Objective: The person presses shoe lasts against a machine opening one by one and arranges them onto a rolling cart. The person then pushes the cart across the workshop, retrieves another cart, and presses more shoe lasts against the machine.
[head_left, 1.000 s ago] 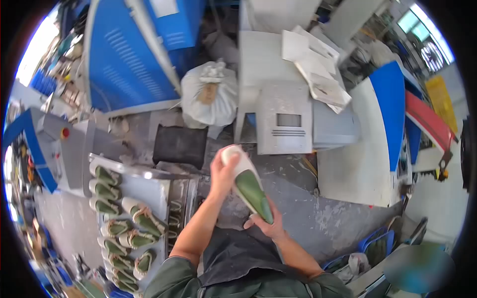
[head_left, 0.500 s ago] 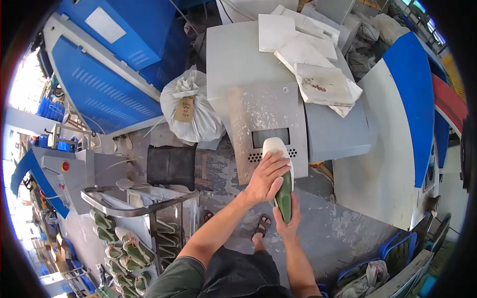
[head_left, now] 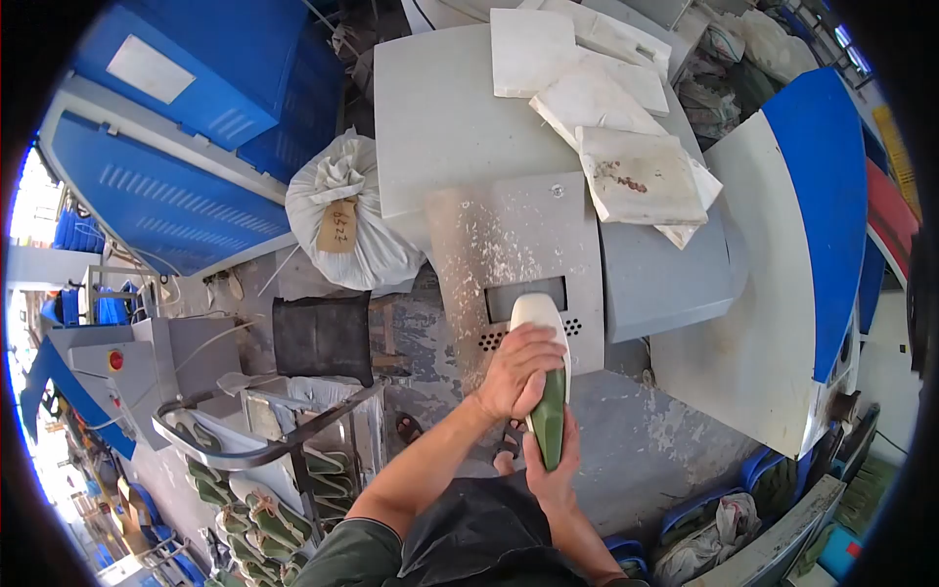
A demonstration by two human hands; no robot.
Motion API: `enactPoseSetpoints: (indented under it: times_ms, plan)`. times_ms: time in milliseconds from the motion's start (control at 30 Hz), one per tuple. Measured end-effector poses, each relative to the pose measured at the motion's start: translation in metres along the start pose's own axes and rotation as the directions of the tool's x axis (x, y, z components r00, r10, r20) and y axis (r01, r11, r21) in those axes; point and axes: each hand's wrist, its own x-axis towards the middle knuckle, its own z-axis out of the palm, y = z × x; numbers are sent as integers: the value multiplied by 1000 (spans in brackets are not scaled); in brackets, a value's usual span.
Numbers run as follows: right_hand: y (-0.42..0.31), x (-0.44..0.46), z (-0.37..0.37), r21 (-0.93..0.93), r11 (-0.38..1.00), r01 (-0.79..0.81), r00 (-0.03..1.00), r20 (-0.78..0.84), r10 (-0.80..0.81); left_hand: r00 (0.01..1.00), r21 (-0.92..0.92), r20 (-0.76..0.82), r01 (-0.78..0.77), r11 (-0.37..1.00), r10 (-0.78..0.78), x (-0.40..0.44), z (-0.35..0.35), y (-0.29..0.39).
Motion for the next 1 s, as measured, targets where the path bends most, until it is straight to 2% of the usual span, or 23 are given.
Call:
enactPoseSetpoints:
  times_ms: [133, 167, 233, 267, 300, 333, 367, 400, 433, 500, 533, 567, 600, 667, 700, 733, 767, 800, 833, 867, 933, 967, 1000]
  plan:
    - [-30, -6, 4, 245, 953, -177, 982, -25, 188, 991, 116, 126, -68, 991, 53, 1, -9, 5]
    - [-25, -16, 0, 482, 843, -238, 966, 28, 256, 994, -112, -7, 106, 988, -107, -2, -17, 18]
    - [-1, -33, -13, 822, 451, -348, 918, 203, 340, 872, -588, -145, 304, 750, -467, -9, -42, 55]
    - [-18, -36, -27, 837, 210, -505, 863, 485, 143, 763, -786, -137, 305, 538, -632, -14, -58, 76]
    - [-36, -46, -29, 813, -146, -563, 786, 582, 208, 640, -927, -75, 238, 290, -765, -21, -75, 96]
    - [-53, -62, -31, 688, -487, -538, 676, 697, 238, 786, -981, 104, 181, 66, -609, -35, -95, 119]
    - [-57, -79, -26, 563, -638, -525, 643, 754, 135, 899, -971, 223, 173, -162, -377, -49, -114, 145]
    - [-61, -96, -21, 404, -765, -501, 599, 800, 30, 908, -977, 192, 143, -155, -373, -66, -121, 173]
    - [-65, -112, -17, 231, -852, -469, 547, 833, -75, 839, -979, 193, 196, -49, -509, -76, -134, 206]
    - [-69, -130, 1, 118, -579, -807, 407, 821, -400, 894, -984, 64, 131, 121, -444, -110, -152, 235]
    - [-73, -137, 9, 117, -375, -920, 309, 806, -505, 895, -959, -14, 114, 258, -446, -126, -169, 257]
    - [-78, -145, 17, 135, -162, -978, 206, 775, -598, 892, -963, -86, 40, 268, -444, -148, -178, 270]
    - [-102, -150, 23, 197, -9, -980, 168, 810, -562, 885, -960, -158, -34, 280, -438, -169, -186, 280]
    - [-131, -152, 33, 138, 247, -959, 21, 904, -426, 811, -936, -322, -194, 295, -489, -222, -194, 284]
    - [-146, -152, 38, 82, 361, -929, -53, 935, -350, 577, -780, -537, -62, 623, -615, -254, -200, 286]
    - [-152, -158, 51, 96, 535, -839, -49, 967, -251, 328, -576, -730, 179, 798, -600, -282, -207, 287]
    - [-157, -164, 65, 96, 691, -716, -24, 987, -162, 93, -367, -884, 467, 805, -457, -312, -211, 285]
    - [-174, -185, 86, 182, 782, -597, 201, 977, -74, -76, -296, -933, 715, 633, -352, -351, -213, 281]
    - [-185, -196, 111, 135, 887, -441, 202, 978, -48, -190, -262, -958, 887, 381, -216, -388, -212, 275]
    - [-192, -205, 137, 82, 959, -271, 222, 975, -21, -252, -371, -911, 846, 384, -327, -413, -208, 267]
    - [-189, -226, 198, 243, 968, 58, 319, 915, -248, -332, -568, -774, 739, 361, -539, -451, -200, 243]
    - [-179, -230, 226, 260, 939, 223, 361, 873, -328, -320, -516, -825, 763, 389, -466, -462, -193, 219]
    - [-166, -232, 253, 262, 885, 384, 386, 825, -412, -382, -607, -766, 696, 384, -517, -456, -206, 220]
